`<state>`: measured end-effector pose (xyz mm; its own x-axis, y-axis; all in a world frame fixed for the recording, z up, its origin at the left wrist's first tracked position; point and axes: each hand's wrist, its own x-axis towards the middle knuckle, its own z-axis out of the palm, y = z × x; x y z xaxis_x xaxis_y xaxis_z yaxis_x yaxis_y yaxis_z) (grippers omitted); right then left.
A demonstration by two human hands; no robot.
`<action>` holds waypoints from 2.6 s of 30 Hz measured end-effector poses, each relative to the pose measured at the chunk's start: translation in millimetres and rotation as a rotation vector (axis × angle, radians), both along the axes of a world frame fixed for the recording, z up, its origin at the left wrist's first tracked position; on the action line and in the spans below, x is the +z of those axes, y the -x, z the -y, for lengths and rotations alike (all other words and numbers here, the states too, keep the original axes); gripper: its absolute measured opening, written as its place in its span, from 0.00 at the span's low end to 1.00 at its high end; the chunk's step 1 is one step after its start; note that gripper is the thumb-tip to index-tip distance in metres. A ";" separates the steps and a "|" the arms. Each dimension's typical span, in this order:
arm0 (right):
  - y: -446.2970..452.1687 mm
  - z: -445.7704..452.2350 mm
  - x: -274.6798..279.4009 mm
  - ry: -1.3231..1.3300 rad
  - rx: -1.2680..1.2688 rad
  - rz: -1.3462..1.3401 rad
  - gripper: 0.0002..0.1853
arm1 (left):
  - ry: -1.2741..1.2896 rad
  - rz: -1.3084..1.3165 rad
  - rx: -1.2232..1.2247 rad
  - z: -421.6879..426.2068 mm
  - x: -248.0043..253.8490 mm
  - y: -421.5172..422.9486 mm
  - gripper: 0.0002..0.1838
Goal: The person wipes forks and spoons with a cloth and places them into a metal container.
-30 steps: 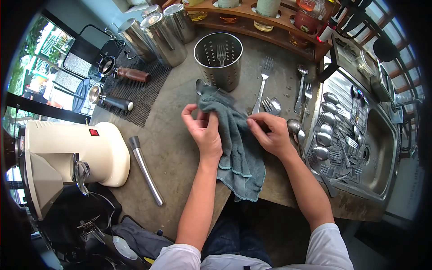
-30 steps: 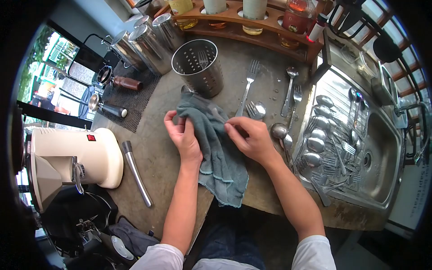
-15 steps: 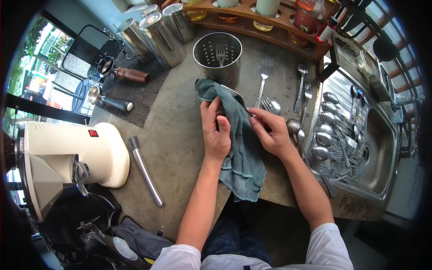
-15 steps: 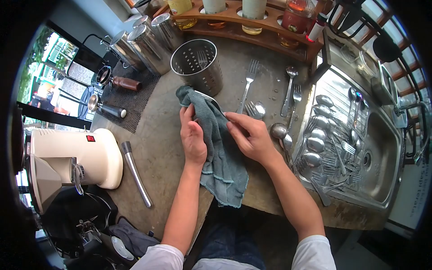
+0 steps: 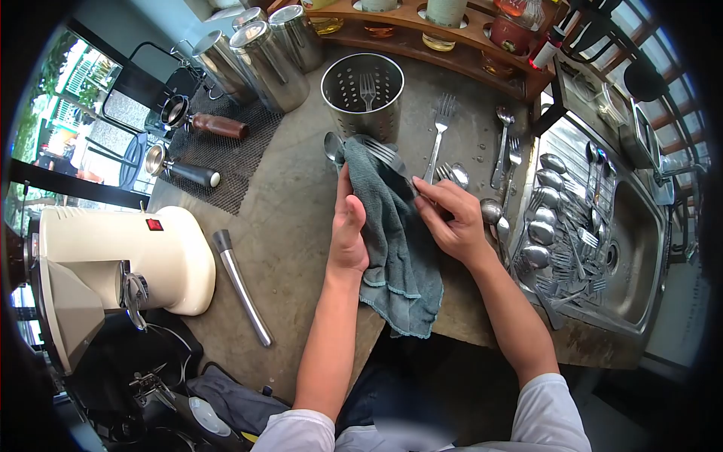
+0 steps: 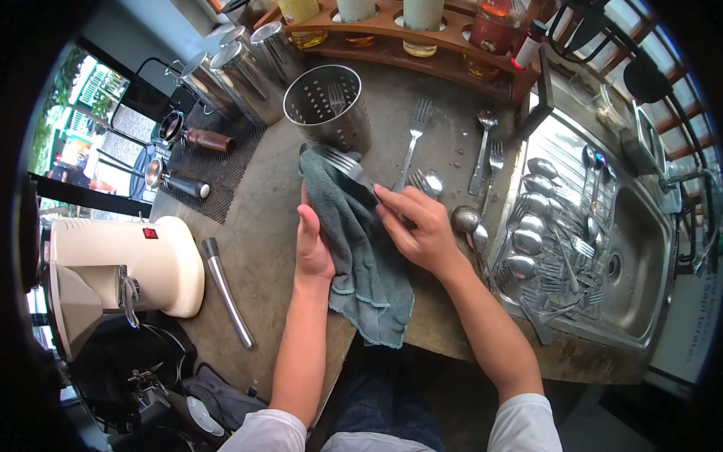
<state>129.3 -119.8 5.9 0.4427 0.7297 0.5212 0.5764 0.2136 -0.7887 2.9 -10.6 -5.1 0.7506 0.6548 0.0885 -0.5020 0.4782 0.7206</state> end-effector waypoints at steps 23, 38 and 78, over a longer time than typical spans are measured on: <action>-5.3 1.9 0.4 0.052 0.116 0.027 0.16 | 0.373 0.054 -0.109 -7.3 4.9 5.6 0.24; -5.3 1.5 -1.8 0.026 0.084 0.014 0.17 | 0.283 -0.006 -0.127 -3.6 9.5 3.5 0.21; -4.1 1.5 0.1 0.067 0.088 0.034 0.15 | 0.356 0.039 -0.172 -8.3 6.7 5.2 0.19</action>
